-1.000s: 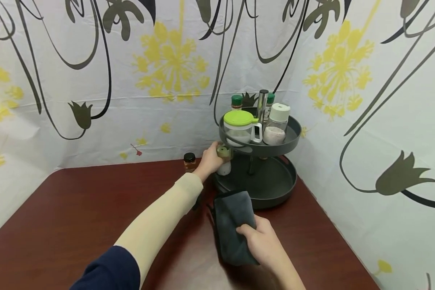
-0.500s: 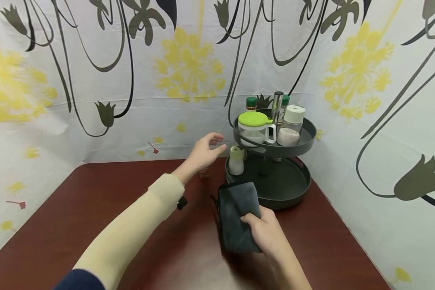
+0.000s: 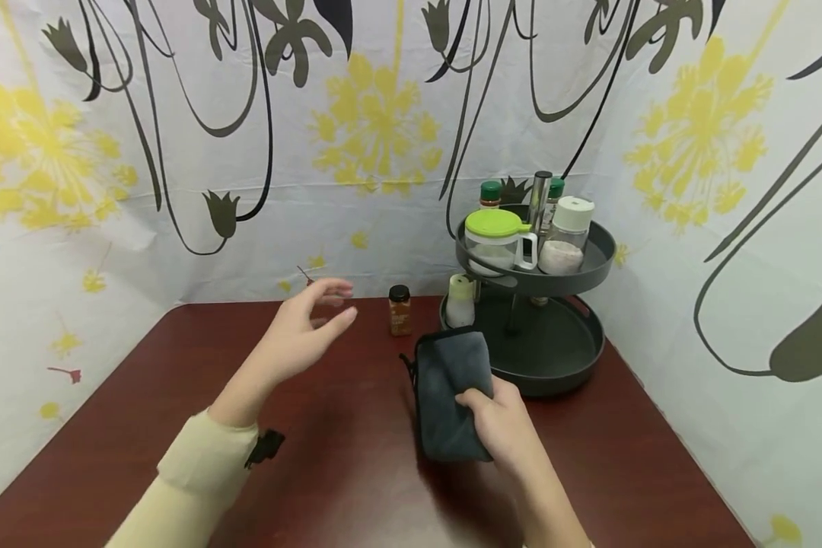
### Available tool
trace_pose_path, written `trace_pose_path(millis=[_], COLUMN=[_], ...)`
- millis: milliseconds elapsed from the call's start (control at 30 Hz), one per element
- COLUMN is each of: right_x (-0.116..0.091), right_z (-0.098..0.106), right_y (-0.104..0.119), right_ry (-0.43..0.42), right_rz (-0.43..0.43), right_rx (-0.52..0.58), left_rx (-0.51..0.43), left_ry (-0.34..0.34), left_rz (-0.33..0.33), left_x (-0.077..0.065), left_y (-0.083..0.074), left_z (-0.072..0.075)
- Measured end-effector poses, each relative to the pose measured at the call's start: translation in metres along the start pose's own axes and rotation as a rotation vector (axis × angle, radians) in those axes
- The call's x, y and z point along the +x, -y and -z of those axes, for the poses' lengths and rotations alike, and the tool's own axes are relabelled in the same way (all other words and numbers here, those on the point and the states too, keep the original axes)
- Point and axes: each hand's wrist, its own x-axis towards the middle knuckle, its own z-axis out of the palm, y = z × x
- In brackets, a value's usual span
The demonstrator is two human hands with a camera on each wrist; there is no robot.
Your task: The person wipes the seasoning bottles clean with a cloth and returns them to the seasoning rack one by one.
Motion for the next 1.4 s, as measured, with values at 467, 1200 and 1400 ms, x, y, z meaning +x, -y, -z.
trace_pose_path(millis=[467, 1200, 1400], right_x=[-0.002, -0.001, -0.002], right_z=[-0.003, 0.005, 0.009], right_y=[0.005, -0.005, -0.010], right_ry=[-0.039, -0.059, -0.072], right_rz=[-0.019, -0.036, -0.049], right_rx=[-0.010, 0.023, 0.070], left_rx=[0.000, 0.066, 0.141], left_ry=[0.040, 0.102, 0.098], left_rz=[0.093, 0.346, 0.323], left_x=[-0.042, 0.126, 0.145], left_y=[0.051, 0.105, 0.106], left_z=[-0.012, -0.102, -0.119])
